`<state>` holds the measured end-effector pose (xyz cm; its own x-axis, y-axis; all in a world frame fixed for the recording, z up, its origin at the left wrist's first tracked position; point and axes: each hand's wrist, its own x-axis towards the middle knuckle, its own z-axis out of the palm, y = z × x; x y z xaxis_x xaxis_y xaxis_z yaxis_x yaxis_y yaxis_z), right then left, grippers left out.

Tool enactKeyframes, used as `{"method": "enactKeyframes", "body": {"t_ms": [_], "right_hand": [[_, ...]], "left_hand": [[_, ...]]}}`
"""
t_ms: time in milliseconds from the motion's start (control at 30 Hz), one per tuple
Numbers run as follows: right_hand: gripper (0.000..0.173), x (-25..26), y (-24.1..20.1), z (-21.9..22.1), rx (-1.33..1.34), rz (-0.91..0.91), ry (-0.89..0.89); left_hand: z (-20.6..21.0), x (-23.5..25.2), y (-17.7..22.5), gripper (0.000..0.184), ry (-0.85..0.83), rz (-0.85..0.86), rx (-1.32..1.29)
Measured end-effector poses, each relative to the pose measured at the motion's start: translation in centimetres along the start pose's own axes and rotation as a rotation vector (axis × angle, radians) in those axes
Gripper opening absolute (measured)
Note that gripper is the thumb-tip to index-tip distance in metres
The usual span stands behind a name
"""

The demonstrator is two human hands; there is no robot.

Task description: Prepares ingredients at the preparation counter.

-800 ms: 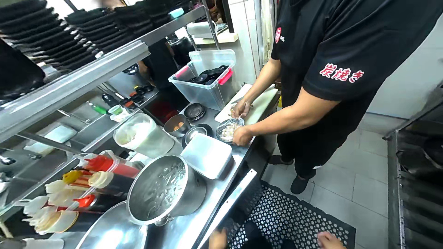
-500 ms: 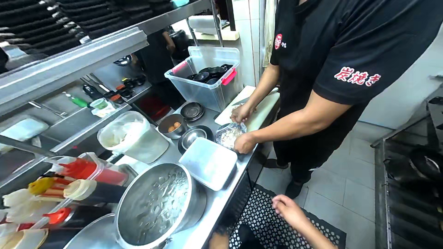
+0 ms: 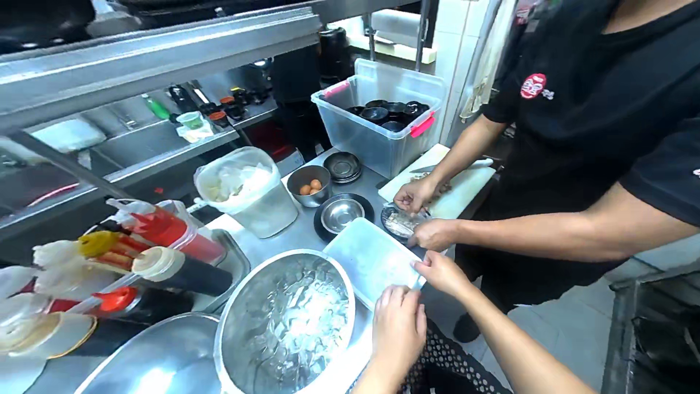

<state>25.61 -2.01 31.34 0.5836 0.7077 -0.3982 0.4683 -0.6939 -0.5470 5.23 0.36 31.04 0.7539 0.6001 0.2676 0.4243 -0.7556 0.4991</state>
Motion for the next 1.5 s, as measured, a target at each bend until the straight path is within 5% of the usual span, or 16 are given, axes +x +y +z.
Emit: {"method": "enactKeyframes", "body": {"t_ms": [133, 400, 600, 767, 1067, 1500], "right_hand": [[0.049, 1.1, -0.4, -1.0, -0.095, -0.029, -0.097], [0.036, 0.3, -1.7, -1.8, 0.273, -0.169, -0.039], [0.038, -2.3, -0.6, -3.5, 0.765, -0.368, -0.276], [0.033, -3.1, 6.0, -0.5, 0.775, -0.181, -0.287], [0.032, -5.7, 18.5, 4.9, 0.581, 0.045, -0.351], [0.030, -2.6, 19.3, -0.1, 0.388, -0.015, -0.213]], "left_hand": [[1.9, 2.0, -0.4, 0.056, -0.058, -0.200, 0.224], [2.9, 2.9, 0.0, 0.043, 0.135, -0.201, 0.299], [-2.4, 3.6, 1.0, 0.039, 0.248, -0.253, -0.048], [-8.9, 5.6, 3.1, 0.036, 0.341, -0.505, -0.298], [-11.5, 6.6, 2.1, 0.028, 0.360, -0.541, -0.510], [-6.8, 5.5, 3.4, 0.029, 0.195, -0.536, -0.219]]}}
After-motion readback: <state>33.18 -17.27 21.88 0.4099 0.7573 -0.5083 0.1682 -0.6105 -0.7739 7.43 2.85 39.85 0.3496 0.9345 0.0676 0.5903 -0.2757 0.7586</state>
